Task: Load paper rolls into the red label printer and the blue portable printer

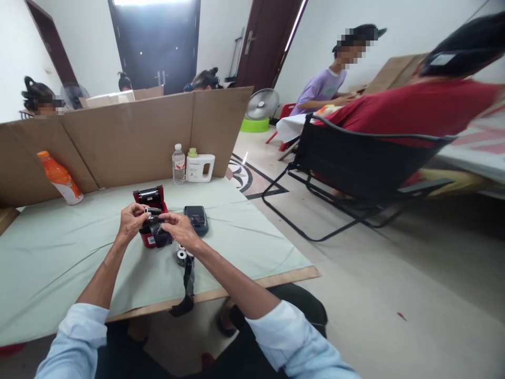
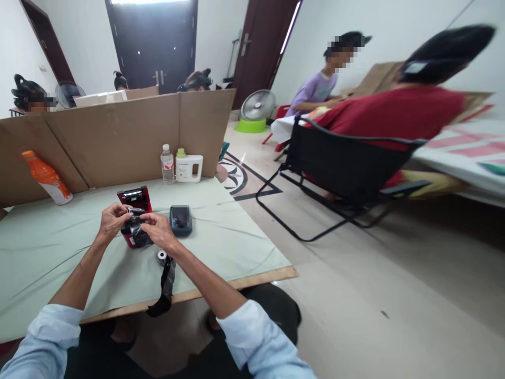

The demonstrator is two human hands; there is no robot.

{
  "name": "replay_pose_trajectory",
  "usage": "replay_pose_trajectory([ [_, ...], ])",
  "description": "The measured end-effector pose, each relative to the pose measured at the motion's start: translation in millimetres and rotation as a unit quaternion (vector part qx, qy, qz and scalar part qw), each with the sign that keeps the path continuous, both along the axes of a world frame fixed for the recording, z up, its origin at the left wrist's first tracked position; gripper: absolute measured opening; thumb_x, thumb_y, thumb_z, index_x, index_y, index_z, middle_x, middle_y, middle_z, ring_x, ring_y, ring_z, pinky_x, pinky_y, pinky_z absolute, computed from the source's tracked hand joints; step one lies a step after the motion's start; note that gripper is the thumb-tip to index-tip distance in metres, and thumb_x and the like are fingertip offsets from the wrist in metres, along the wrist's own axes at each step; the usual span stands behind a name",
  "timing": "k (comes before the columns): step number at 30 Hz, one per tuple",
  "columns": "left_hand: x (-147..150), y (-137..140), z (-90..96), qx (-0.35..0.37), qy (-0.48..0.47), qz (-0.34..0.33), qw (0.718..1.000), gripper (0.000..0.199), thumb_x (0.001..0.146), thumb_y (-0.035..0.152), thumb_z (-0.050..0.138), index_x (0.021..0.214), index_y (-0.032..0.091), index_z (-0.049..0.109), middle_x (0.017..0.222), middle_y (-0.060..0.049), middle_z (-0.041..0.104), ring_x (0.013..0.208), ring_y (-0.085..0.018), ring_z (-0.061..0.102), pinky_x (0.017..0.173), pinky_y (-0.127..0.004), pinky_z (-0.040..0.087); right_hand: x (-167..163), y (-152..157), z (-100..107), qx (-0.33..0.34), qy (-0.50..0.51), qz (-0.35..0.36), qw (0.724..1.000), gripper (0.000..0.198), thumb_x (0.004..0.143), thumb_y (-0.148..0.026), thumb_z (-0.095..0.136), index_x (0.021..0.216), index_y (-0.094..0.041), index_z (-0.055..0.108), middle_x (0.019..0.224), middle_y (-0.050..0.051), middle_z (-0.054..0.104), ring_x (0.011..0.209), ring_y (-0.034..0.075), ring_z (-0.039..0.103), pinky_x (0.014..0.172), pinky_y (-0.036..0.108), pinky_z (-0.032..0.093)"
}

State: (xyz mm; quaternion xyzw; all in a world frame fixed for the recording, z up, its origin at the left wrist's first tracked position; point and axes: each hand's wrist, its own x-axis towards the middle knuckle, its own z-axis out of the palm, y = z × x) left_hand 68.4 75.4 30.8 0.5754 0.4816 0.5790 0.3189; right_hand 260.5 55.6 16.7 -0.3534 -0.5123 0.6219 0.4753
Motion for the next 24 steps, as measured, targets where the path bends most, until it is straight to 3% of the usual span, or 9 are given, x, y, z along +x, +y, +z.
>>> replay_pose_trajectory([
  [3,-2.7,4.7,-7.7,0.023,0.082,-0.009,0.996,0.029,0.068,0.032,0.08,0.091,0.017,0.074,0.092,-0.008,0.078,0.084,-0.022,0.073,0.082,-0.037,0.059,0.5,1.2,-4.0,0.011,-0.025,0.001,1.0,0.034,0.066,-0.028,0.069,0.097,-0.015,0.074,0.074,-0.001,0.069,0.06,0.012,0.057,0.056,0.023,0.045],
  [6,-8.6,6.9,-11.5,0.043,0.197,0.015,0.979,0.025,0.073,0.03,0.075,0.096,0.02,0.079,0.099,-0.008,0.08,0.096,-0.025,0.072,0.095,-0.042,0.055,3.6,-0.3,-10.0,0.037,-0.042,0.038,0.998,0.043,0.066,-0.024,0.066,0.108,-0.015,0.075,0.08,0.001,0.072,0.069,0.015,0.063,0.063,0.026,0.05],
  [9,-15.4,8.9,-11.7,0.03,0.275,0.027,0.961,0.021,0.074,0.031,0.074,0.092,0.023,0.081,0.097,-0.006,0.081,0.098,-0.026,0.07,0.097,-0.041,0.053,9.8,-2.1,-14.9,0.114,-0.099,0.071,0.986,0.054,0.066,-0.015,0.062,0.12,-0.016,0.072,0.097,0.004,0.073,0.081,0.018,0.066,0.071,0.028,0.053],
  [13,-19.0,11.3,-6.4,-0.001,0.327,0.021,0.945,0.02,0.072,0.033,0.074,0.088,0.022,0.081,0.094,-0.006,0.081,0.094,-0.026,0.07,0.089,-0.038,0.054,19.8,-3.5,-14.0,0.287,-0.234,0.053,0.928,0.056,0.069,-0.007,0.061,0.123,-0.017,0.069,0.115,0.009,0.068,0.097,0.023,0.064,0.088,0.039,0.054],
  [16,-17.7,12.7,1.2,-0.031,0.357,0.005,0.934,0.02,0.072,0.03,0.071,0.087,0.021,0.081,0.09,-0.006,0.08,0.085,-0.024,0.071,0.079,-0.034,0.055,23.6,-5.2,-9.0,0.368,-0.303,0.05,0.878,0.057,0.074,-0.003,0.058,0.128,-0.017,0.065,0.117,0.011,0.065,0.107,0.025,0.062,0.098,0.043,0.052],
  [20,-14.5,15.4,11.1,-0.062,0.408,-0.025,0.91,0.021,0.072,0.025,0.066,0.085,0.021,0.081,0.084,-0.004,0.079,0.078,-0.022,0.07,0.073,-0.031,0.053,22.0,-8.8,-2.3,0.401,-0.385,0.057,0.829,0.053,0.08,-0.001,0.056,0.13,-0.017,0.062,0.117,0.011,0.061,0.109,0.025,0.061,0.095,0.038,0.052],
  [24,-10.6,16.4,16.1,-0.086,0.439,-0.046,0.893,0.023,0.074,0.023,0.061,0.085,0.022,0.082,0.081,-0.004,0.079,0.081,-0.023,0.07,0.076,-0.03,0.053,19.0,-11.2,0.0,0.411,-0.459,0.067,0.784,0.053,0.082,-0.005,0.064,0.132,-0.019,0.058,0.122,0.011,0.057,0.104,0.024,0.061,0.087,0.035,0.053],
])
